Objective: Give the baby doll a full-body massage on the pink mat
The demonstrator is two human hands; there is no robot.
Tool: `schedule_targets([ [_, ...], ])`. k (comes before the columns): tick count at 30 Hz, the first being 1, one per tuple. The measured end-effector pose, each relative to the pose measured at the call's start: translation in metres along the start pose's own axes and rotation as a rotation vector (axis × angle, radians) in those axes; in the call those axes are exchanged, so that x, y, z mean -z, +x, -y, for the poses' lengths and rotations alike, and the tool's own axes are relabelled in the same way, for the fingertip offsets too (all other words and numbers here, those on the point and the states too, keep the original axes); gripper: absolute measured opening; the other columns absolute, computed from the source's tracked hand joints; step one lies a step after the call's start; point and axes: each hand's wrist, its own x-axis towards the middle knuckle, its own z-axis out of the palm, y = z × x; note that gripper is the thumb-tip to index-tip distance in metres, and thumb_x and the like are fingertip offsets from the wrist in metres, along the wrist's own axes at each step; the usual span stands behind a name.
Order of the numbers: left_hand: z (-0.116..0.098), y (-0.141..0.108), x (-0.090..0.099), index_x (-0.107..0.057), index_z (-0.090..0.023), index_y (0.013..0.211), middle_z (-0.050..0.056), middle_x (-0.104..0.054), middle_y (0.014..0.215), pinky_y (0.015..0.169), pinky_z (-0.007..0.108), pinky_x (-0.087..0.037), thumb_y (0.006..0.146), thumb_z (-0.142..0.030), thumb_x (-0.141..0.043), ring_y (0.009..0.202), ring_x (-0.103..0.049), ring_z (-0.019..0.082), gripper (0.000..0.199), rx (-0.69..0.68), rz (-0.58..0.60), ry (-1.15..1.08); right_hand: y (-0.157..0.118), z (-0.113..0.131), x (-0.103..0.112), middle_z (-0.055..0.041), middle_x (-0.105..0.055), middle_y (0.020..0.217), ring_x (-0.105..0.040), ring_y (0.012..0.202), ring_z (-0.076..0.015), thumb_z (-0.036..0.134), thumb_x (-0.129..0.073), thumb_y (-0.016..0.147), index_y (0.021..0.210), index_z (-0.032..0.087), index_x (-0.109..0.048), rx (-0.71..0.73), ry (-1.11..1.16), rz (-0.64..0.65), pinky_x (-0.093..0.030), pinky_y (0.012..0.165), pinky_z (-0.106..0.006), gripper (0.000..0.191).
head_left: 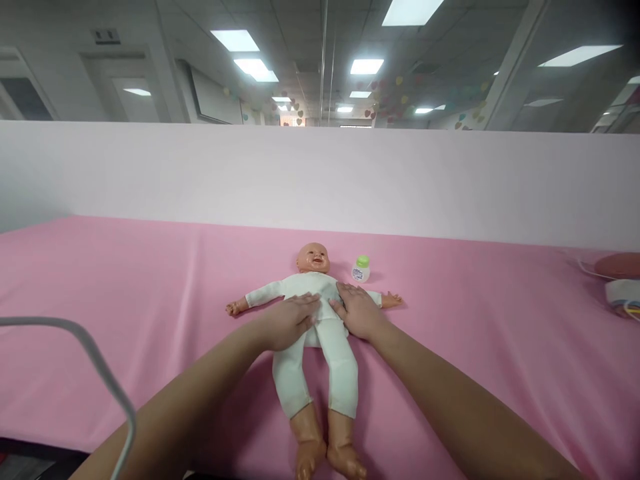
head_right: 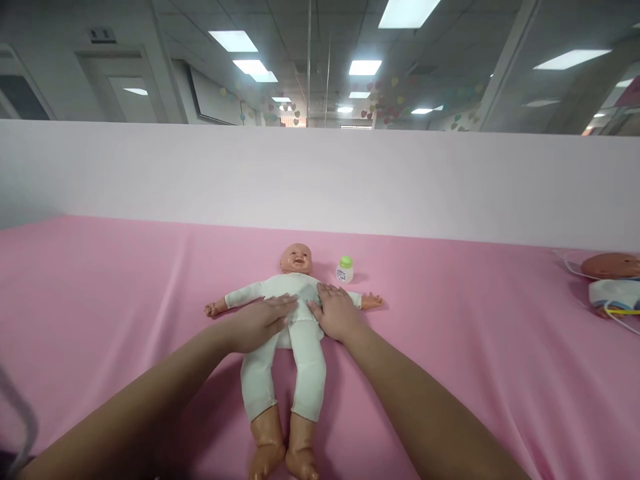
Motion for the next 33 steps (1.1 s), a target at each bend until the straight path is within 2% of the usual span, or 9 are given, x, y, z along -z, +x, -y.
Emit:
schedule_targets([
  [6, 0.024, 0.042, 0.004, -0.048, -0.017, 0.159, 0.008, -0.039, 0.168, 0.130, 0.040, -0.024, 0.106, -0.041, -0.035, 0.157, -0.034, 0.027, 0.059, 0.033, -0.089, -0.018, 0.000, -0.001, 0.000, -0.0208, -0.043, 0.164, -0.037, 0.155, -0.0348, 0.056, -0.033, 0.108, 0.162, 0.004, -0.037, -0.006, 0.018, 0.019, -0.021, 0.129, -0.049, 0.075],
  [11, 0.058, 0.049, -0.008, -0.045, -0.015, 0.160, 0.009, -0.039, 0.169, 0.131, 0.041, -0.022, 0.105, -0.050, -0.034, 0.158, -0.033, 0.027, 0.066, 0.069, -0.201, -0.017, 0.001, -0.008, 0.001, -0.0176, -0.047, 0.163, -0.040, 0.153, -0.0332, 0.056, -0.041, 0.106, 0.161, 0.008, -0.041, 0.052, 0.093, -0.002, -0.024, 0.129, -0.047, 0.073],
  [15, 0.082, 0.048, -0.015, -0.044, -0.010, 0.160, 0.014, -0.040, 0.167, 0.130, 0.044, -0.025, 0.106, -0.050, -0.028, 0.157, -0.035, 0.029, 0.069, 0.168, -0.266, 0.036, 0.001, -0.016, 0.006, -0.0132, -0.050, 0.162, -0.043, 0.152, -0.0301, 0.054, -0.052, 0.102, 0.160, 0.014, -0.045, 0.059, 0.186, -0.023, -0.029, 0.127, -0.045, 0.070],
  [19, 0.088, 0.048, -0.019, -0.043, -0.009, 0.160, 0.015, -0.041, 0.167, 0.129, 0.045, -0.027, 0.106, -0.051, -0.025, 0.156, -0.037, 0.029, 0.071, 0.183, -0.286, 0.058, -0.006, -0.013, 0.022, -0.0087, -0.050, 0.162, -0.042, 0.152, -0.0299, 0.050, -0.054, 0.102, 0.158, 0.019, -0.049, 0.045, 0.207, 0.021, -0.032, 0.126, -0.046, 0.064],
  [23, 0.090, 0.051, -0.024, -0.045, -0.009, 0.159, 0.016, -0.042, 0.166, 0.129, 0.045, -0.027, 0.106, -0.051, -0.026, 0.155, -0.039, 0.029, 0.070, 0.166, -0.311, 0.064, -0.030, 0.011, 0.051, -0.0059, -0.056, 0.157, -0.046, 0.150, -0.0301, 0.057, -0.056, 0.101, 0.150, 0.027, -0.060, 0.115, 0.259, 0.095, -0.036, 0.124, -0.049, 0.057],
  [26, 0.094, 0.053, -0.027, -0.046, -0.011, 0.158, 0.016, -0.045, 0.164, 0.127, 0.046, -0.030, 0.106, -0.051, -0.029, 0.154, -0.041, 0.030, 0.068, 0.148, -0.337, 0.057, -0.050, 0.038, 0.064, -0.0047, -0.054, 0.159, -0.043, 0.153, -0.0288, 0.056, -0.054, 0.103, 0.150, 0.031, -0.059, 0.326, 0.358, 0.197, -0.031, 0.126, -0.050, 0.054],
  [28, 0.095, 0.053, -0.029, -0.046, -0.011, 0.158, 0.016, -0.045, 0.164, 0.127, 0.046, -0.031, 0.106, -0.051, -0.029, 0.153, -0.042, 0.031, 0.068, 0.133, -0.342, 0.065, -0.056, 0.051, 0.065, -0.0040, -0.049, 0.163, -0.034, 0.157, -0.0306, 0.058, -0.054, 0.103, 0.153, 0.033, -0.056, 0.425, 0.362, 0.291, -0.026, 0.128, -0.054, 0.055],
  [30, 0.095, 0.053, -0.030, -0.046, -0.010, 0.158, 0.017, -0.045, 0.163, 0.126, 0.047, -0.032, 0.106, -0.050, -0.028, 0.153, -0.042, 0.031, 0.067, 0.125, -0.342, 0.072, -0.051, 0.057, 0.061, -0.0042, -0.041, 0.167, -0.024, 0.161, -0.0338, 0.064, -0.058, 0.099, 0.158, 0.034, -0.049, 0.461, 0.326, 0.349, -0.017, 0.130, -0.059, 0.067],
  [33, 0.096, 0.053, -0.031, -0.047, -0.010, 0.157, 0.018, -0.046, 0.163, 0.126, 0.047, -0.032, 0.106, -0.050, -0.027, 0.152, -0.043, 0.032, 0.068, 0.124, -0.340, 0.084, -0.029, 0.053, 0.052, -0.0059, -0.030, 0.172, -0.019, 0.162, -0.0344, 0.073, -0.057, 0.095, 0.164, 0.031, -0.036, 0.431, 0.252, 0.347, -0.007, 0.130, -0.060, 0.084],
])
